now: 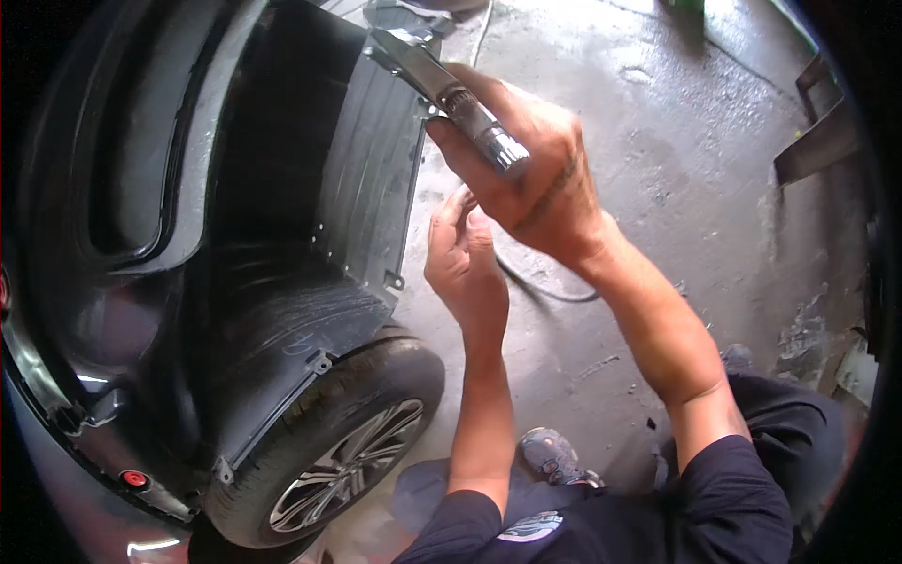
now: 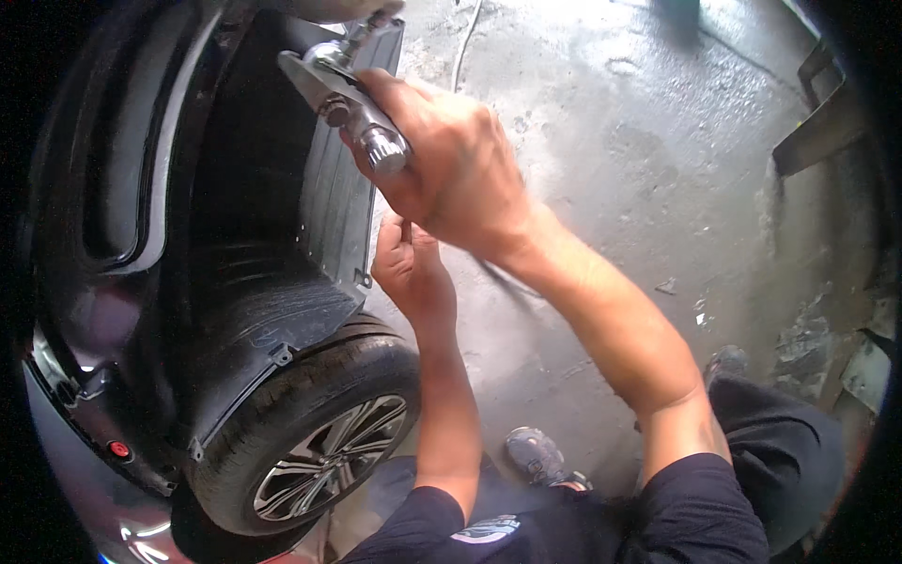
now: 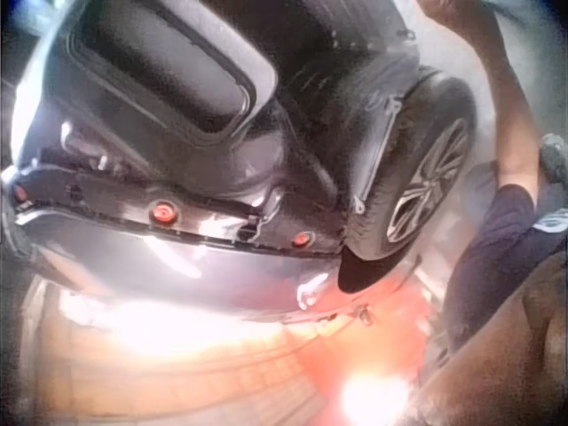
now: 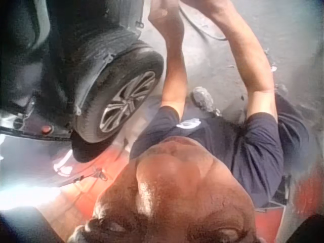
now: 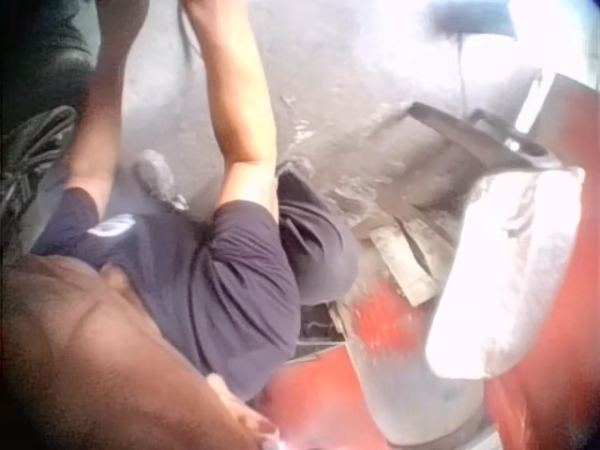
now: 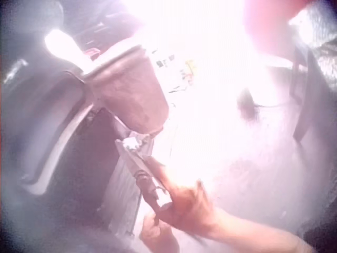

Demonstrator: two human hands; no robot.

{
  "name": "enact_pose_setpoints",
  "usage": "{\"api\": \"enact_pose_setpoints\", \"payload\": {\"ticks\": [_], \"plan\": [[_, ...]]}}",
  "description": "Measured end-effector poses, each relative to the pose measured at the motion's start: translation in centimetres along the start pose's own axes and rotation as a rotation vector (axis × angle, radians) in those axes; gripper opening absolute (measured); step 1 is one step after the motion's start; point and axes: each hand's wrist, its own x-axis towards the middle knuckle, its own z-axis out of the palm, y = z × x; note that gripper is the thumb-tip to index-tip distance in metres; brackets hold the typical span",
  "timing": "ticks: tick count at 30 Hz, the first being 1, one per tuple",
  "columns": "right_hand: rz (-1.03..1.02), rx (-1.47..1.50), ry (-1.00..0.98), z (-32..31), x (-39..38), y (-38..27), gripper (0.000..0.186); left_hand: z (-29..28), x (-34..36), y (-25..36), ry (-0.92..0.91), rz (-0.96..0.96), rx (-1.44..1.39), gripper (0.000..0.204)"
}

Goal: The person adjusts and tests a paint spray gun by hand, sprays near a vehicle wheel well, and repositions a reflective insulation pad on the floor.

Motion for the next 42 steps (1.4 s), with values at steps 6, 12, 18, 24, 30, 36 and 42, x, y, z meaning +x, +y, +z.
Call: {"api": "enact_pose_setpoints", "payload": {"ticks": [6, 12, 18, 24, 30, 36, 42], "plan": [[-0.062, 0.189, 0.057, -0.7, 0.5, 4.4, 0.040, -1.0, 0.0, 0.2, -0.046, 0.116, 0.471, 0.028], [0.187, 0.388, -0.112, -1.3, -0.1, 7.7, 0.063, -3.6, 2.3, 2.1, -0.079, 0.327, 0.925, 0.035], [-0.026, 0.509, 0.214, 1.2, -0.2, 9.7, 0.057, -5.5, 2.2, 2.6, -0.123, 0.266, 1.390, 0.049], [0.034, 0.252, 0.162, 3.1, -2.1, 10.4, 0.054, -5.3, -2.1, 12.8, -0.302, 0.549, 1.368, 0.045], [-0.088, 0.230, 0.288, 5.4, -1.5, 12.2, 0.053, -9.2, 2.5, 26.1, -0.144, 0.868, 1.728, 0.056], [-0.205, -0.419, 0.325, 4.3, 0.2, 10.7, 0.042, -14.9, 6.9, 35.8, -0.069, 0.878, 2.101, 0.062], [0.206, 0.771, 0.226, 4.3, 0.7, 10.6, 0.019, -15.2, 7.5, 35.7, -0.171, 0.955, 2.052, 0.071]]}}
